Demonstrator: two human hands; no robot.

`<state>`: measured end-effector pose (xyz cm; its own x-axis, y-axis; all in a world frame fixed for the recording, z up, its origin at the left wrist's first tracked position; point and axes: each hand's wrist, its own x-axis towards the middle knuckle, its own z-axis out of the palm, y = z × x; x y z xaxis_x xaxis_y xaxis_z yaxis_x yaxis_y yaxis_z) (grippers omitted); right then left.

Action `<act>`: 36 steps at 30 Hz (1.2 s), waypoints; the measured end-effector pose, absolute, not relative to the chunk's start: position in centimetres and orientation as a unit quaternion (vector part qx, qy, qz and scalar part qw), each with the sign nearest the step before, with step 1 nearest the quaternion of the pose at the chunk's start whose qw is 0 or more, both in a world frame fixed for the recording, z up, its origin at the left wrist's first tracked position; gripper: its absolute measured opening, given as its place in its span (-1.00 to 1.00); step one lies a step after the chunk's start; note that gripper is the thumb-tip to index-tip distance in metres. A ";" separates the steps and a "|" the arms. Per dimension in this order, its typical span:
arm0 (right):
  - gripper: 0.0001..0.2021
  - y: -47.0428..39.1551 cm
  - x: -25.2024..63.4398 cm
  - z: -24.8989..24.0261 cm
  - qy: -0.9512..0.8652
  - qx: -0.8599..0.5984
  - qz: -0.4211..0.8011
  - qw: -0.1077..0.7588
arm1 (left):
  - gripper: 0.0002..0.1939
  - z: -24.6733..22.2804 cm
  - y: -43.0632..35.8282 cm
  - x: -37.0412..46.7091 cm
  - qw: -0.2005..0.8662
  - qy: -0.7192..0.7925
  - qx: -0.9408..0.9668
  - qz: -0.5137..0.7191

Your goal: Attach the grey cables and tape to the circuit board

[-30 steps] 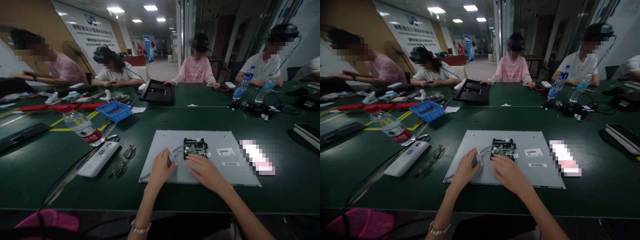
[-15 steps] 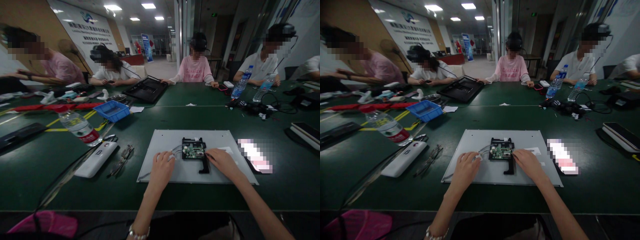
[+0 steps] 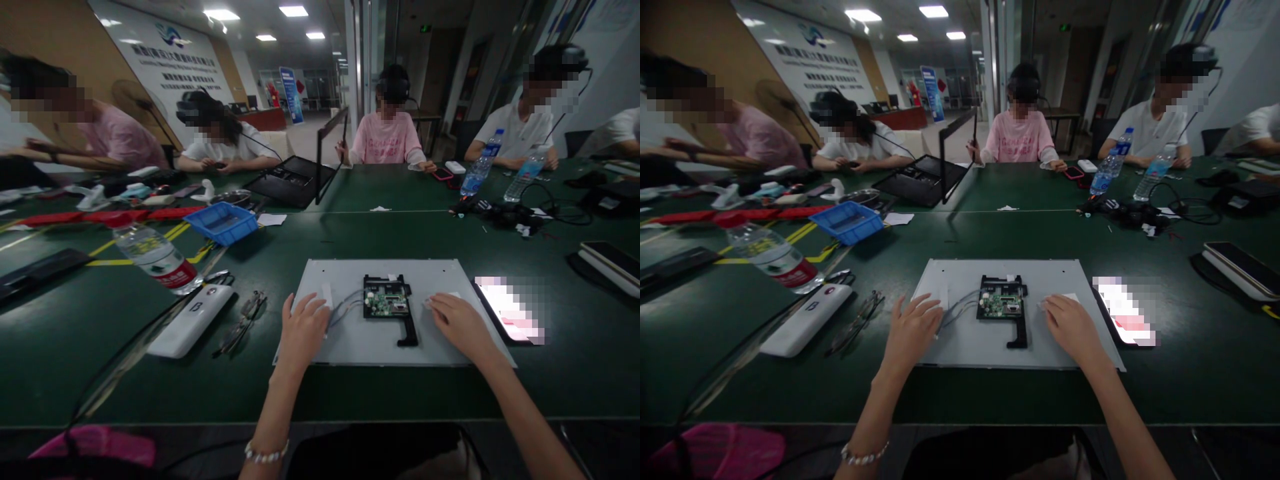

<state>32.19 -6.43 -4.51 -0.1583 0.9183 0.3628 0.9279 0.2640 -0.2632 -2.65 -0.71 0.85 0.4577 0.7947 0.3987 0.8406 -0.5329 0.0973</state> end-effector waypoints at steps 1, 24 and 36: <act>-0.70 -6.3 32.1 -4.2 -0.759 -0.607 -0.006 0.236 | -0.83 0.6 -0.7 -2.7 0.052 -0.485 -0.849 -0.202; -0.73 4.2 27.6 -1.6 -0.766 -0.601 0.028 0.228 | -0.57 4.0 5.0 5.3 -0.110 -0.389 -0.880 -0.250; -0.72 4.9 29.2 -3.4 -0.730 -0.654 -0.020 0.198 | 0.04 1.0 5.6 3.6 -0.270 -0.305 -0.903 -0.137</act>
